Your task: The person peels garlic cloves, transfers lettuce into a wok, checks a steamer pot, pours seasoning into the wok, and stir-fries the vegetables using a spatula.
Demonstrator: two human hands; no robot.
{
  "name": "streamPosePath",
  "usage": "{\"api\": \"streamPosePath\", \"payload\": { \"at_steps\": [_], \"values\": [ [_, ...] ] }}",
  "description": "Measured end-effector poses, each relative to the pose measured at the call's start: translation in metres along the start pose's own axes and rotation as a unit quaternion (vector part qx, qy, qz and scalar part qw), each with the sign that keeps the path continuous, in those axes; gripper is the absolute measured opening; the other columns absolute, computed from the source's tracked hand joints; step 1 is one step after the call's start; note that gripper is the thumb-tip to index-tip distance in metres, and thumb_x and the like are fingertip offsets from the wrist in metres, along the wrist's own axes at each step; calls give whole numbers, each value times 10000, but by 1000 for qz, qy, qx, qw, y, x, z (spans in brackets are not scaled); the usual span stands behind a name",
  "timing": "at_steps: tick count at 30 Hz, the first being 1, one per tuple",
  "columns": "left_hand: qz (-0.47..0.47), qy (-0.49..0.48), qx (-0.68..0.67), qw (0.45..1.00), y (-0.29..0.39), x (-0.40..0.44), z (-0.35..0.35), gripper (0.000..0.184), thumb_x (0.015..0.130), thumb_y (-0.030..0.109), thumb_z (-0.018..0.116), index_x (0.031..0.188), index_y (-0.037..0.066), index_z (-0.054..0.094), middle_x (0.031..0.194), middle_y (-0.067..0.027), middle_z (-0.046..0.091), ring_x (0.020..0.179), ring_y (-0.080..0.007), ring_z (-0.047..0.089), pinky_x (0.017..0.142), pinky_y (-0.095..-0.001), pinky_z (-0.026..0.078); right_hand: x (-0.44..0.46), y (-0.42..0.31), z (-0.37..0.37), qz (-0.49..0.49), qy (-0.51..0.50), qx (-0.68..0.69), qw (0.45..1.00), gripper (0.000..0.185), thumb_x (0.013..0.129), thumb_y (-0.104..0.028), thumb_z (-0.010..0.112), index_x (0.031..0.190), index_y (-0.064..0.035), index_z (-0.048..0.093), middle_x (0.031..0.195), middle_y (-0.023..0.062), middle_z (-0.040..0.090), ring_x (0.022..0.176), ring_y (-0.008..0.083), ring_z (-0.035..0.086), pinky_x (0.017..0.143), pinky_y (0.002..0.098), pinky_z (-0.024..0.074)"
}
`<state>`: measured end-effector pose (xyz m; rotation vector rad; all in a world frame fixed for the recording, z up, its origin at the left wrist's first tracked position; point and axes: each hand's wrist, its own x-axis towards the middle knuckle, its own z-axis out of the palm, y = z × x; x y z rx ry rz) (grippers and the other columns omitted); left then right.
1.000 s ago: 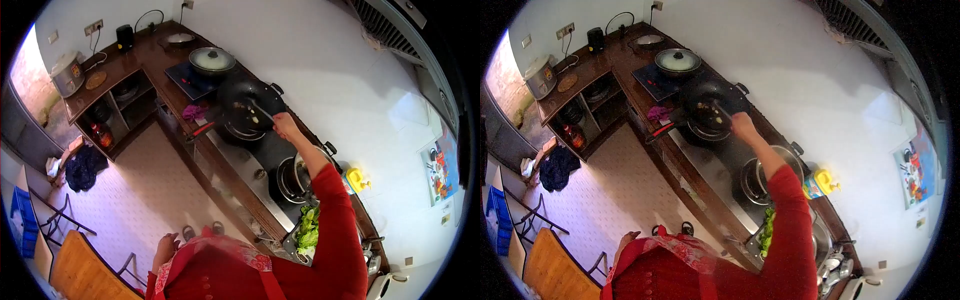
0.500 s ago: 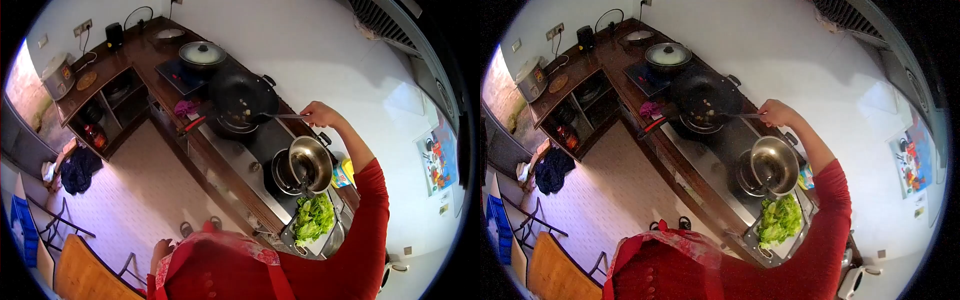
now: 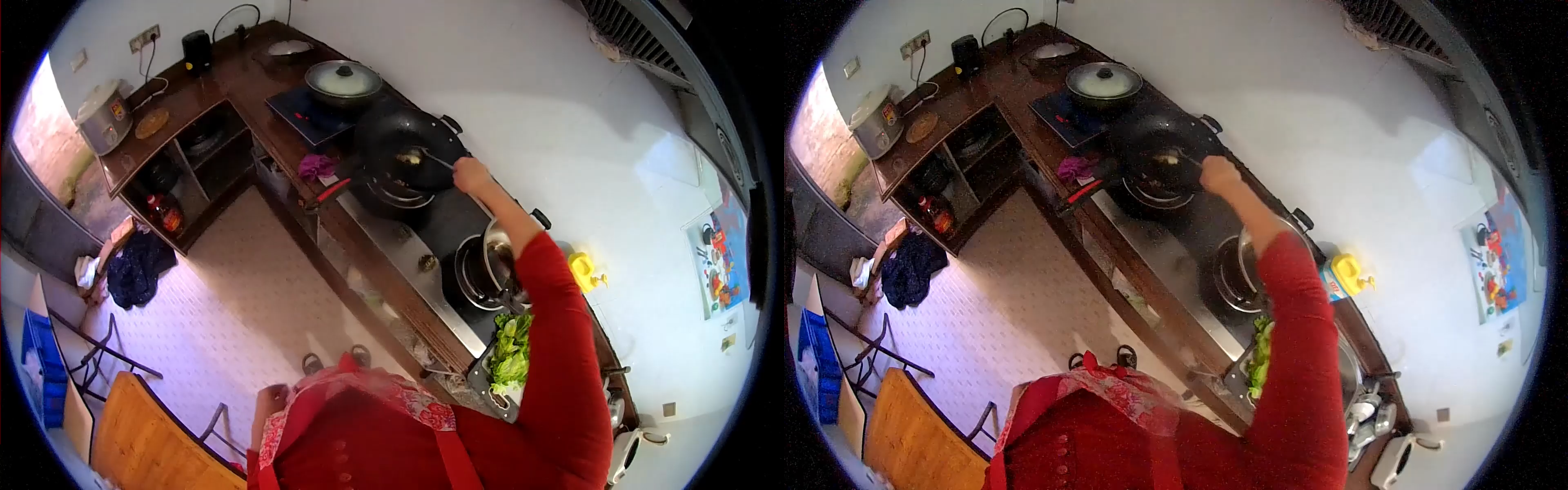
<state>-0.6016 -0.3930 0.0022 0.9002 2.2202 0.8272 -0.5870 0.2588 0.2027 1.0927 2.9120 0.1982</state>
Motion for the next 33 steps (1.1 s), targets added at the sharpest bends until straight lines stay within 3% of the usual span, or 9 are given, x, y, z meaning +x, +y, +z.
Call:
{"api": "streamPosePath", "payload": {
  "at_steps": [2,4,8,17,19,25,28,31,33],
  "values": [
    [-57,4,1,998,-51,-28,10,289,784,164,625,1027,8,626,892,-223,624,831,-387,593,708,-404,480,-37,12,-60,-126,1,20,992,189,756,-183,559,808,-39,671,823,224,635,749,361,624,710,439,502],
    [-120,4,-2,993,-96,-59,20,287,786,164,623,1026,8,626,893,-221,626,826,-382,596,706,-403,482,-67,21,-110,-99,-85,152,980,240,786,-127,560,945,21,662,608,127,611,472,208,575,503,338,481],
    [-241,2,-20,970,-154,-116,50,282,789,164,620,1024,7,628,893,-217,630,817,-374,601,702,-399,486,-92,1,-140,15,-195,242,950,186,806,-148,569,853,-1,672,564,72,574,486,156,534,451,315,434],
    [-392,82,-132,907,-152,-180,164,273,798,162,613,1020,4,632,895,-208,637,797,-354,612,693,-391,495,9,-10,12,-66,101,164,979,283,793,-210,594,1048,-108,660,1003,177,635,957,347,600,847,421,484],
    [-413,95,-153,893,-138,-198,197,271,800,162,611,1019,3,633,895,-206,639,793,-350,615,690,-389,497,2,10,14,-135,54,157,977,319,736,-162,612,1046,-105,659,913,184,644,871,378,608,798,423,483],
    [-446,99,-186,870,-101,-252,268,266,805,161,606,1016,2,636,897,-200,645,779,-337,623,684,-384,503,-37,104,-86,-196,-66,164,965,300,748,-101,595,1028,-27,672,630,106,627,508,140,575,485,282,468],
    [-448,93,-187,869,-102,-271,289,263,808,161,604,1014,1,637,897,-197,647,772,-330,626,681,-381,506,-68,103,-149,-106,-138,174,969,267,740,-120,597,967,-17,695,619,91,623,489,132,563,462,265,448],
    [-437,91,-184,876,-111,-278,293,261,811,161,601,1013,0,639,898,-194,650,765,-324,630,678,-379,509,-43,101,-86,-128,-147,217,956,255,735,-156,616,947,-40,701,710,128,656,572,195,617,554,316,497],
    [-436,97,-185,876,-115,-271,290,259,813,160,600,1012,-1,640,898,-192,652,761,-319,633,676,-377,511,-26,84,-28,-173,59,100,978,235,740,-190,621,928,-77,705,846,159,669,754,290,646,704,370,514]
  ]
}}
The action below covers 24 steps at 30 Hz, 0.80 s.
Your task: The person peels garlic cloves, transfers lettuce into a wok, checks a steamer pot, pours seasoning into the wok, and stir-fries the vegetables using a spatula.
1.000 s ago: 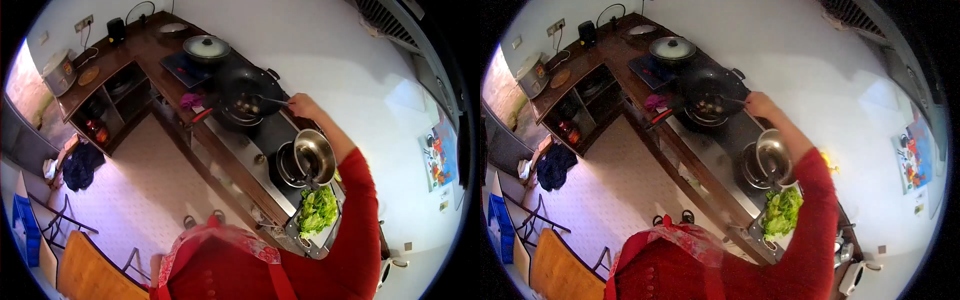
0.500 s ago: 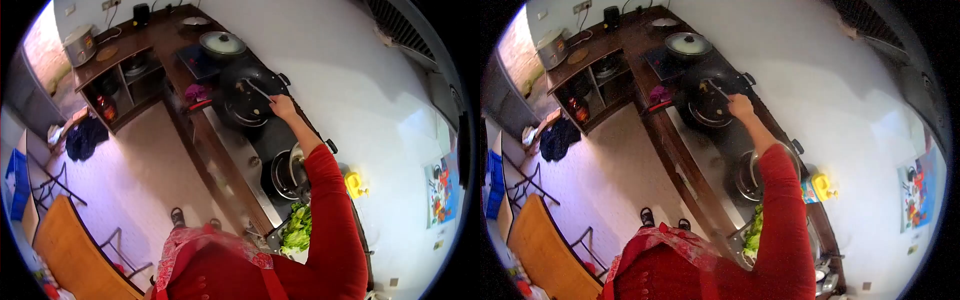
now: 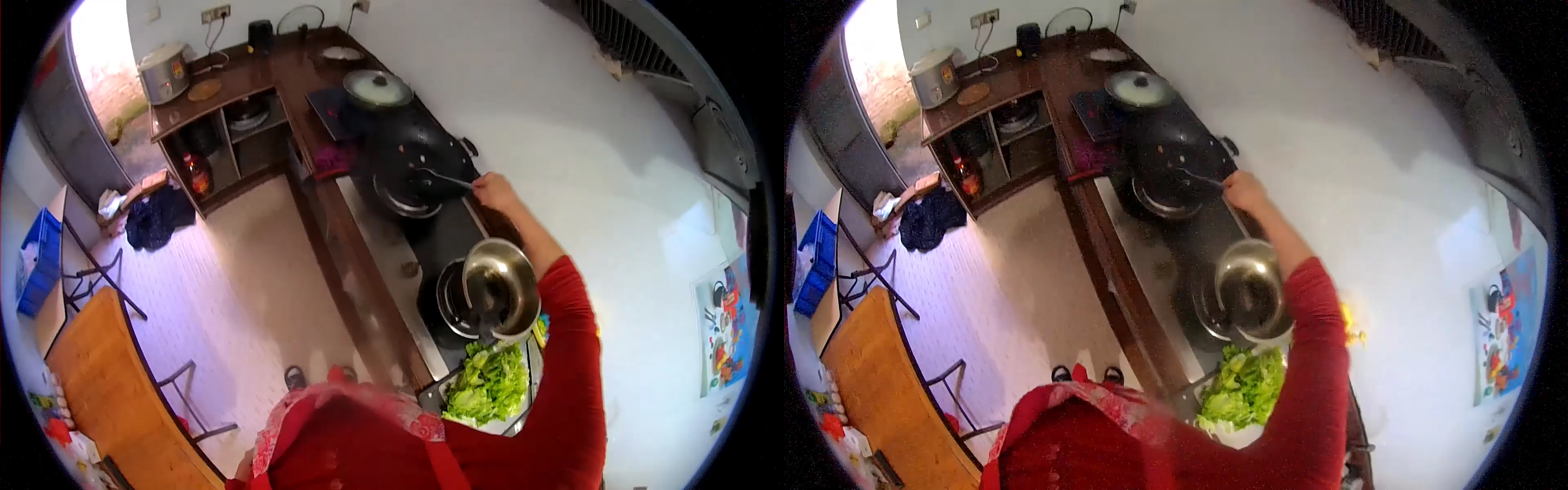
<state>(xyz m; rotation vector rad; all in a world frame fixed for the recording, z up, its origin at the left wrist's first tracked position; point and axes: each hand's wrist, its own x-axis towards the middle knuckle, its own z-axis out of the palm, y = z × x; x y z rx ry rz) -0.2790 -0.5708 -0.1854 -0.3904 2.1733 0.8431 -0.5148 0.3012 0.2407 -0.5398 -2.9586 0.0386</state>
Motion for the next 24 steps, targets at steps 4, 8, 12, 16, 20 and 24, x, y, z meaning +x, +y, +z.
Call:
{"api": "streamPosePath", "payload": {
  "at_steps": [4,8,12,16,20,24],
  "values": [
    [6,9,-12,1000,20,16,-3,256,816,160,596,1010,-2,642,899,-188,655,752,-311,638,671,-373,515,52,-24,41,90,54,21,994,256,755,-203,612,987,-119,684,992,164,644,940,338,612,840,416,488],
    [13,13,-23,1000,40,29,-5,253,820,159,593,1008,-3,643,900,-184,659,743,-302,643,667,-370,519,69,-35,73,123,16,58,991,314,763,-225,626,1062,-139,660,999,166,640,960,348,599,849,412,481],
    [17,3,-25,1000,47,35,-3,251,824,159,590,1006,-4,645,900,-180,662,734,-293,648,663,-366,523,42,-9,27,45,-29,-14,998,283,765,-200,605,1037,-165,675,1002,155,644,944,333,607,828,404,489],
    [23,-12,-20,999,48,43,6,248,828,158,586,1004,-5,647,901,-176,666,725,-284,653,659,-363,527,2,-12,-87,34,-135,-8,990,282,724,-111,638,999,-87,697,791,112,689,578,183,649,634,317,532],
    [32,-19,-15,999,45,52,11,246,831,158,583,1002,-6,649,902,-172,669,716,-276,658,654,-359,531,10,16,-65,56,-141,6,988,261,748,-120,622,996,-85,694,815,121,686,640,221,659,672,334,535],
    [77,-16,-14,997,39,66,16,244,835,157,580,1000,-8,651,903,-169,673,707,-267,663,650,-356,535,26,-9,-11,103,-12,-30,994,251,758,-139,551,966,-106,688,988,164,650,934,328,620,821,414,497]
  ]
}}
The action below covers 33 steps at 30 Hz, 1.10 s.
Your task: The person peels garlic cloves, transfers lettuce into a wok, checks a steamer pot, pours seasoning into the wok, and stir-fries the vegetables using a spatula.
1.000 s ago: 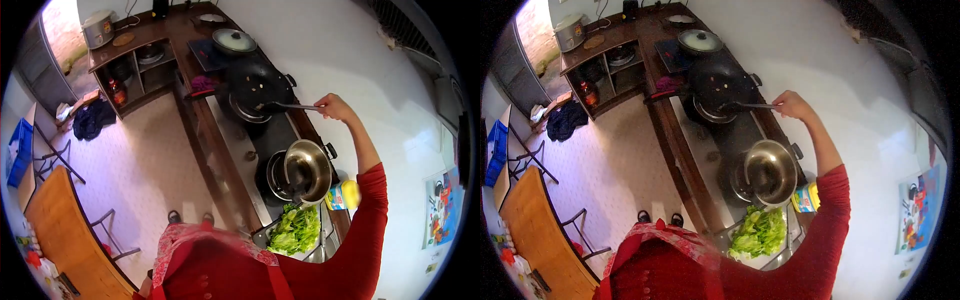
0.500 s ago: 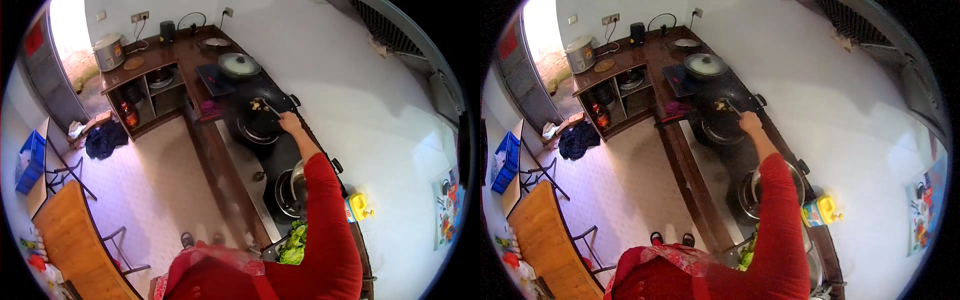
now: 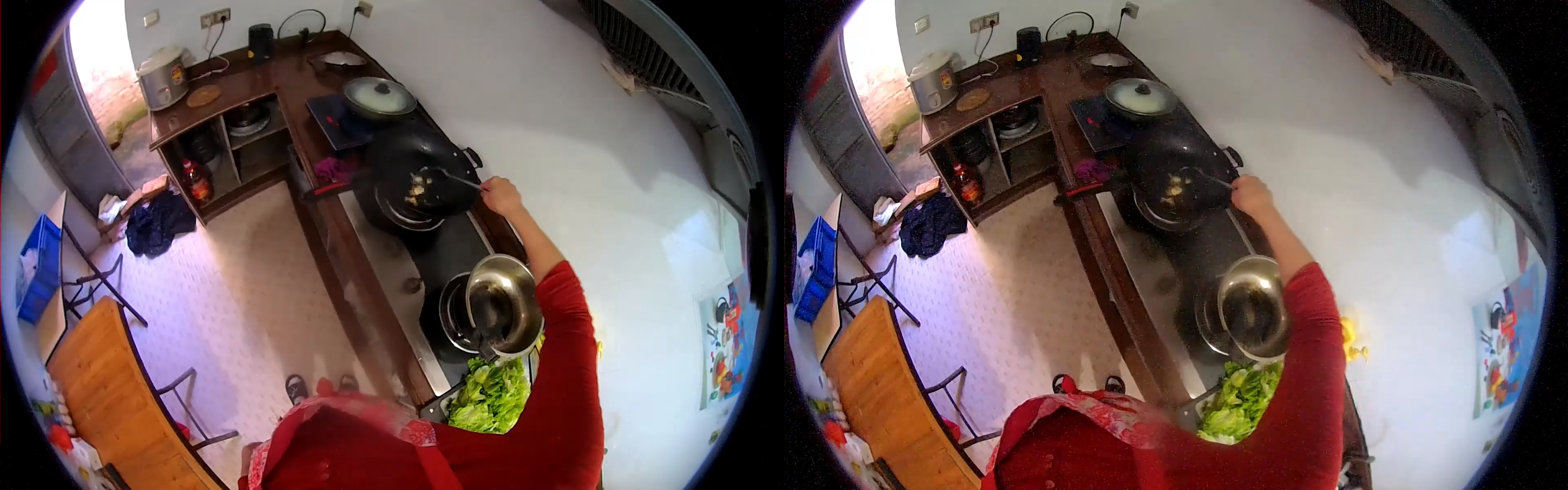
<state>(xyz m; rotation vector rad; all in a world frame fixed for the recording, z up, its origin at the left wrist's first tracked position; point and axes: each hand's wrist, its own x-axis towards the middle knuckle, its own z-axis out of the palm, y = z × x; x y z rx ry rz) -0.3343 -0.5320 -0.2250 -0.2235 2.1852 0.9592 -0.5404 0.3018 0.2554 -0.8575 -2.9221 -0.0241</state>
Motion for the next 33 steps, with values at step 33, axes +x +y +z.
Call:
{"api": "streamPosePath", "payload": {
  "at_steps": [33],
  "values": [
    [-19,-33,-175,984,25,41,16,247,865,146,598,1028,-37,627,844,-137,681,701,-191,667,593,-303,540,-23,31,-53,-33,-60,-57,996,287,735,-200,619,1006,-248,701,994,57,671,934,251,632,793,381,518]
  ]
}}
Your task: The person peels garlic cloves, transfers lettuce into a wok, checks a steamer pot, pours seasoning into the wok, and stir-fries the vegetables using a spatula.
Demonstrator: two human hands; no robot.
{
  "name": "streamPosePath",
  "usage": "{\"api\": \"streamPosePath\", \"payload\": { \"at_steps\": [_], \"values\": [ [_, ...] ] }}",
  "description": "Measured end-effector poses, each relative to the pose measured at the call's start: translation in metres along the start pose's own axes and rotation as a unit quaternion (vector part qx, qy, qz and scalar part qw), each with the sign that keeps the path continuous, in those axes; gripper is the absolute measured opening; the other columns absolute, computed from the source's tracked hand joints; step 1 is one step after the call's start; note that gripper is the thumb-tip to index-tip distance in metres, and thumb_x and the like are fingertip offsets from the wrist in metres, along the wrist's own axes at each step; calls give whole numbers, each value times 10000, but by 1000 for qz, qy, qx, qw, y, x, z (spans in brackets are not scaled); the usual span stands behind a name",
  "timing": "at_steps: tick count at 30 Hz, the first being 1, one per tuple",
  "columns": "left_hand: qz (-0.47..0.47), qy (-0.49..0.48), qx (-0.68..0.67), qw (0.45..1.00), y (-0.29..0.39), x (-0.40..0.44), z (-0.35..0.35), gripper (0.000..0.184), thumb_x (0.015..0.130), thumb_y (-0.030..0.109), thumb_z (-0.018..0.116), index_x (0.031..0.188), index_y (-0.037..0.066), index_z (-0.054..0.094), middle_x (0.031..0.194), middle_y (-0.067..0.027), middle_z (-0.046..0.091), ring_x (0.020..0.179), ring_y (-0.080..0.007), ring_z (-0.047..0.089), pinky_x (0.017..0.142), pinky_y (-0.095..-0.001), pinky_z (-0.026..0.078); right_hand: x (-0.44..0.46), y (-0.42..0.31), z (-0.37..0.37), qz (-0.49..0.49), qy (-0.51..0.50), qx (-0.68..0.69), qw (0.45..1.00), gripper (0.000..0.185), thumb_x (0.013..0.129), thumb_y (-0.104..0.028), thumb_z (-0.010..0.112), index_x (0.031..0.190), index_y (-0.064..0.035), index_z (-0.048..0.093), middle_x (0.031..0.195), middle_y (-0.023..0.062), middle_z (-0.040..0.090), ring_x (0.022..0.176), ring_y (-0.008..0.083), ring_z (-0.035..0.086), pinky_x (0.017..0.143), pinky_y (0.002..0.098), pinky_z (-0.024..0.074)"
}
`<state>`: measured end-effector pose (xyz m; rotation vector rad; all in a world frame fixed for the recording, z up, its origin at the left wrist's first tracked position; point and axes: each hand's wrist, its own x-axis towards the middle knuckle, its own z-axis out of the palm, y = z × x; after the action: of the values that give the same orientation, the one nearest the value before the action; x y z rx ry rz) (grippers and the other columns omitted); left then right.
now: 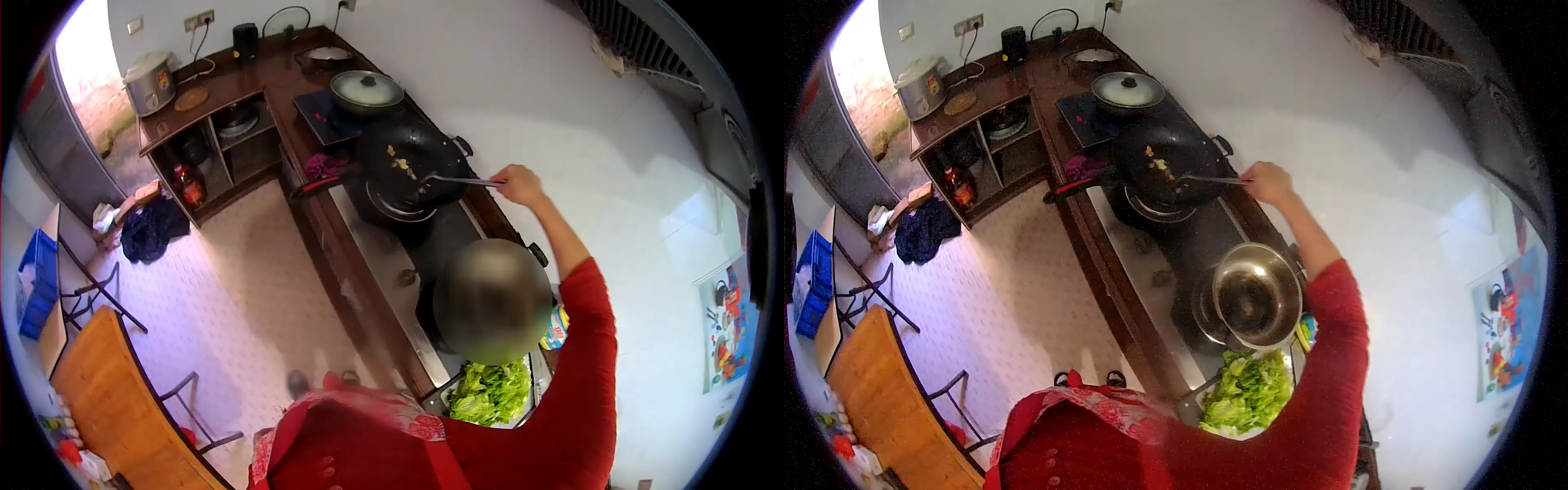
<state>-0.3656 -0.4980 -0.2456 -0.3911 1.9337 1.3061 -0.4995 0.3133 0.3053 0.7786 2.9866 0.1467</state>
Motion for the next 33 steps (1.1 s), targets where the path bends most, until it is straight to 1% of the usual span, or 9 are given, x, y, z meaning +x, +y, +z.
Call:
{"api": "streamPosePath", "payload": {
  "at_steps": [3,6,13,15,20,26,29,31,33],
  "values": [
    [-16,0,13,1000,-9,-7,3,247,866,150,601,1028,-35,628,843,-135,682,695,-190,665,584,-300,539,-19,12,-33,47,-90,20,995,272,735,-210,637,997,-238,704,988,76,671,924,249,635,788,373,515],
    [-29,-1,26,999,-18,-13,2,248,866,153,604,1027,-33,629,842,-133,683,690,-188,664,574,-297,537,-7,14,11,20,-28,39,999,243,727,-170,652,961,-162,717,829,62,695,729,211,662,699,344,514],
    [20,-6,52,998,-29,-21,3,248,867,161,611,1026,-28,631,841,-129,685,676,-183,661,553,-290,532,68,-48,88,53,152,137,977,249,780,-222,602,1009,-192,694,988,135,654,930,324,617,830,400,496],
    [-82,-21,-161,983,-29,-32,5,235,870,147,593,1037,-14,625,855,-131,676,688,-207,658,558,-297,534,70,-70,101,80,125,168,975,258,784,-214,593,1021,-182,688,1001,145,648,941,328,614,842,409,490],
    [-19,26,-4,999,-29,-49,20,249,845,127,589,1050,-11,621,869,-137,674,727,-209,658,600,-312,539,48,-44,112,71,72,159,982,334,761,-131,562,1071,-190,669,1022,146,645,975,324,615,842,423,496],
    [23,-51,133,989,13,-9,-6,255,843,139,586,1053,0,625,887,-147,670,745,-227,655,627,-322,535,-22,-88,108,10,150,140,979,154,722,-103,555,821,-45,657,870,179,645,832,351,639,726,454,523],
    [85,-109,224,965,64,22,-18,258,842,145,585,1054,5,627,896,-152,669,753,-236,654,640,-327,534,-34,-140,130,109,102,225,963,162,723,-115,548,819,-56,664,856,185,645,835,352,634,736,456,520],
    [143,-143,290,935,105,39,-22,259,842,149,585,1055,8,628,902,-155,668,759,-242,653,649,-330,533,-39,-170,139,142,49,278,949,336,771,-171,580,1100,-109,602,1003,194,626,940,349,608,771,493,492],
    [211,-171,355,895,150,43,-16,261,841,153,584,1056,12,629,908,-159,667,765,-248,652,658,-333,531,-94,-210,100,143,119,218,958,572,762,-349,666,1261,-120,504,1289,226,413,1157,353,394,901,508,325]
  ]
}}
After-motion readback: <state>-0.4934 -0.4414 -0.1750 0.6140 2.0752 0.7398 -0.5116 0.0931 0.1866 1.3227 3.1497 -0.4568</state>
